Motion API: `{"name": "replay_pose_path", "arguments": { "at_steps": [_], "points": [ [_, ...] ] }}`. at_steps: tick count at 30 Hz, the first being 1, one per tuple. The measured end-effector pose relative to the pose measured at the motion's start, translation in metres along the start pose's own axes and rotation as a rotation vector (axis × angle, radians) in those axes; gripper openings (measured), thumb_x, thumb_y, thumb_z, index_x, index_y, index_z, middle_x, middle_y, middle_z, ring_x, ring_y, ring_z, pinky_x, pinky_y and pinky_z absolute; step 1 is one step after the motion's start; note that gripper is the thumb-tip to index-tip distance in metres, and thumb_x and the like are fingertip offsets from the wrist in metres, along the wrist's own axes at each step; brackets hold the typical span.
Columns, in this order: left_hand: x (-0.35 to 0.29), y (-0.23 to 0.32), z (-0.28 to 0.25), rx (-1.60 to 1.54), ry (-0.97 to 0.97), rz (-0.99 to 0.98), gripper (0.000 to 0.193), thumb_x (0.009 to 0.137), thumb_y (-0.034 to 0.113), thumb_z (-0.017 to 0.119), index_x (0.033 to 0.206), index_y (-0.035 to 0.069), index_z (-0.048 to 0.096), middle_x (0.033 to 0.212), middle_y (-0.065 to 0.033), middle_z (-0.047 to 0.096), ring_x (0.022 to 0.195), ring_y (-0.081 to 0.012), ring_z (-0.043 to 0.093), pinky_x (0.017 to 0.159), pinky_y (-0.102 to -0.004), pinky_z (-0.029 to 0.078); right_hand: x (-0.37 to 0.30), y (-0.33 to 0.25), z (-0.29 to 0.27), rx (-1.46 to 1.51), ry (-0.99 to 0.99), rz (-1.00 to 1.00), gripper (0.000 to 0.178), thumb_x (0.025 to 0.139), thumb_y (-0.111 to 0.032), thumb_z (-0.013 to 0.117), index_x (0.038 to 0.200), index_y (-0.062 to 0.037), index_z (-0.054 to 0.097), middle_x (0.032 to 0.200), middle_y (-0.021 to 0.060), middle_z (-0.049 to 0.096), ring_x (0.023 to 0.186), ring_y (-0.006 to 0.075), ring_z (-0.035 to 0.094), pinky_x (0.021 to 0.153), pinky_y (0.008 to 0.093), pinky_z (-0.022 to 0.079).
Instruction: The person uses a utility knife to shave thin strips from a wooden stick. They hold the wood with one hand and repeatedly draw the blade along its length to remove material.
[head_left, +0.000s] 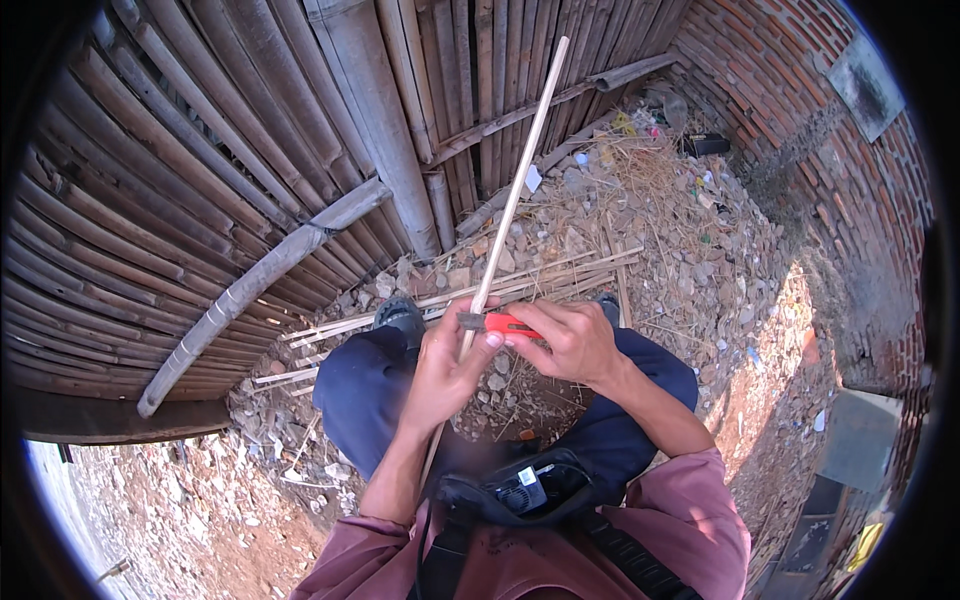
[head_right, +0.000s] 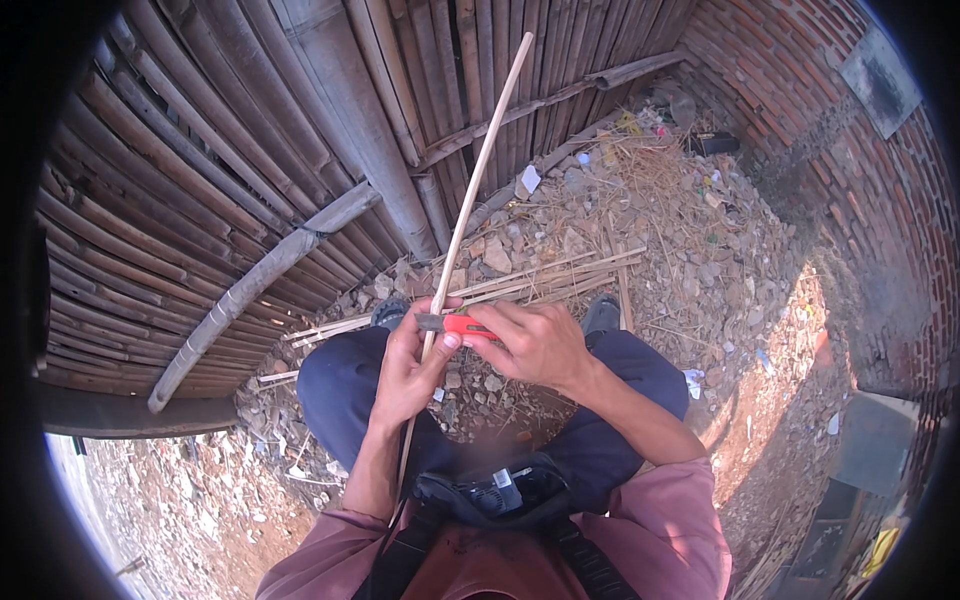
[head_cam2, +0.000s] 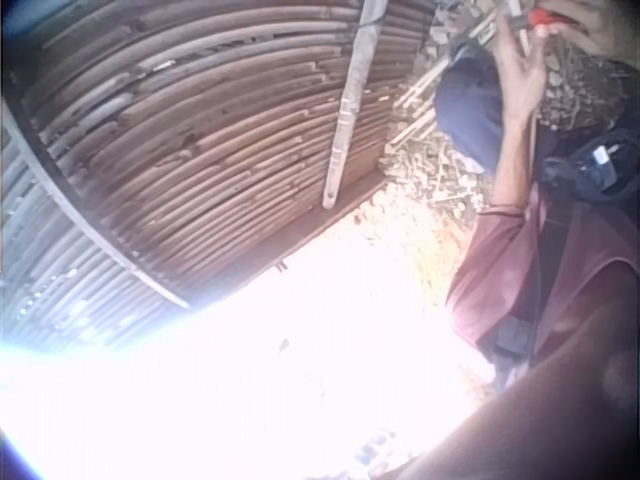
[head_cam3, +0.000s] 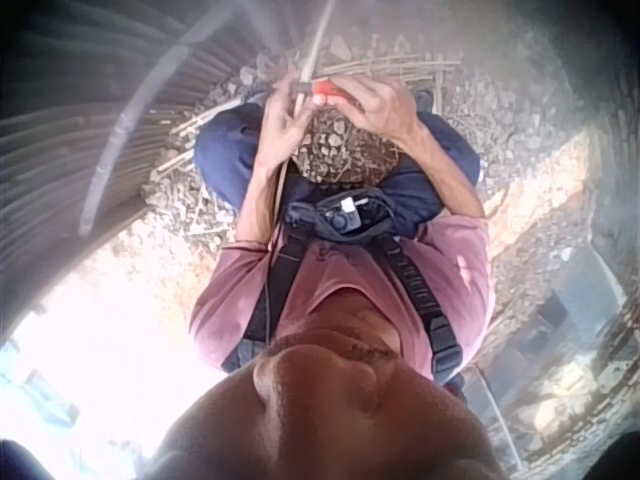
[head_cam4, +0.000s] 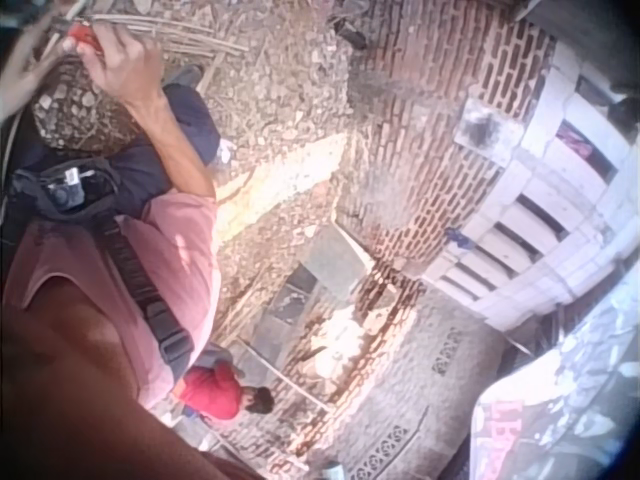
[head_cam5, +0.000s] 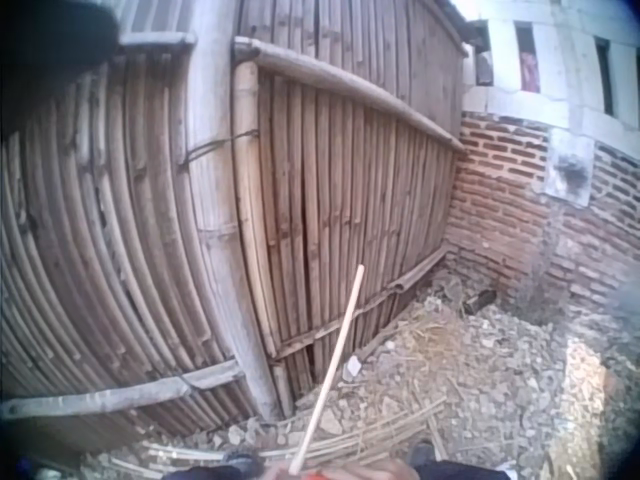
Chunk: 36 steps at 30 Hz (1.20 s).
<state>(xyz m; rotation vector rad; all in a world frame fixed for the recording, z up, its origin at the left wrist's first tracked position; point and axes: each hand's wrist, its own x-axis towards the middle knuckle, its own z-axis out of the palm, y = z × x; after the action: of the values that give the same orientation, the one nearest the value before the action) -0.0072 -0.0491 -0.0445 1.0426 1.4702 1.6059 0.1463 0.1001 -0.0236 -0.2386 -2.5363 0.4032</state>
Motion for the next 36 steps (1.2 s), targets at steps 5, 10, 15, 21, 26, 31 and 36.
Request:
{"name": "replay_pose_path", "arguments": {
  "at_steps": [5,10,15,21,26,31,36],
  "points": [
    [0.001,-0.002,0.003,0.084,0.061,0.01,0.033,0.107,0.018,0.07,0.133,-0.001,0.064,0.098,-0.0015,0.073,0.086,-0.0048,0.061,0.075,-0.0242,0.051,0.0,0.0,-0.001,-0.007,-0.014,0.035,0.029,0.094,-0.035,0.079,0.11,-0.0109,0.073,0.085,0.0064,0.075,0.061,0.0286,0.072,0.053,0.0399,0.056],
    [0.001,-0.004,0.005,0.112,0.116,-0.015,0.024,0.106,0.015,0.07,0.122,-0.002,0.067,0.083,-0.005,0.073,0.074,-0.0086,0.06,0.067,-0.0313,0.051,0.0,0.001,-0.001,0.01,-0.021,0.037,0.029,0.095,-0.036,0.078,0.108,-0.0101,0.073,0.084,0.0076,0.075,0.062,0.0295,0.073,0.052,0.0407,0.056],
    [0.0,-0.005,0.004,0.227,0.121,-0.06,0.026,0.106,0.019,0.071,0.117,-0.004,0.066,0.073,-0.0077,0.067,0.065,-0.0102,0.055,0.06,-0.0338,0.047,0.001,0.0,-0.002,0.016,-0.01,0.042,0.028,0.095,-0.036,0.078,0.107,-0.0101,0.074,0.086,0.0082,0.077,0.062,0.0294,0.073,0.052,0.0401,0.056],
    [0.001,-0.002,0.006,0.286,0.152,-0.07,0.029,0.108,0.022,0.069,0.115,-0.006,0.065,0.071,-0.0159,0.066,0.061,-0.0168,0.061,0.06,-0.0377,0.049,0.001,-0.004,0.0,-0.03,0.006,0.069,0.03,0.094,-0.035,0.08,0.107,-0.009,0.075,0.087,0.0081,0.077,0.064,0.0286,0.074,0.053,0.0393,0.057],
    [0.001,0.004,0.006,0.358,0.159,-0.101,0.031,0.109,0.026,0.067,0.115,-0.005,0.066,0.072,-0.0193,0.068,0.063,-0.0283,0.07,0.062,-0.0406,0.052,0.002,-0.011,0.001,-0.062,0.014,0.086,0.031,0.092,-0.032,0.083,0.109,-0.0071,0.076,0.088,0.0094,0.077,0.068,0.0289,0.075,0.058,0.039,0.058],
    [0.001,0.006,0.005,0.342,0.153,-0.133,0.032,0.109,0.026,0.066,0.115,-0.005,0.065,0.074,-0.0193,0.069,0.064,-0.0266,0.071,0.063,-0.0413,0.052,0.002,-0.014,0.002,-0.04,0.013,0.124,0.031,0.093,-0.032,0.082,0.111,-0.0073,0.076,0.089,0.0091,0.077,0.069,0.0297,0.075,0.058,0.0389,0.058],
    [0.002,-0.002,0.005,0.293,0.125,-0.062,0.032,0.11,0.024,0.065,0.121,-0.005,0.061,0.083,-0.0207,0.07,0.071,-0.0261,0.069,0.069,-0.0414,0.054,0.002,-0.005,0.003,0.092,-0.045,0.14,0.03,0.095,-0.033,0.08,0.112,-0.0083,0.076,0.092,0.0103,0.078,0.069,0.0326,0.075,0.058,0.0411,0.059]
  ]
}}
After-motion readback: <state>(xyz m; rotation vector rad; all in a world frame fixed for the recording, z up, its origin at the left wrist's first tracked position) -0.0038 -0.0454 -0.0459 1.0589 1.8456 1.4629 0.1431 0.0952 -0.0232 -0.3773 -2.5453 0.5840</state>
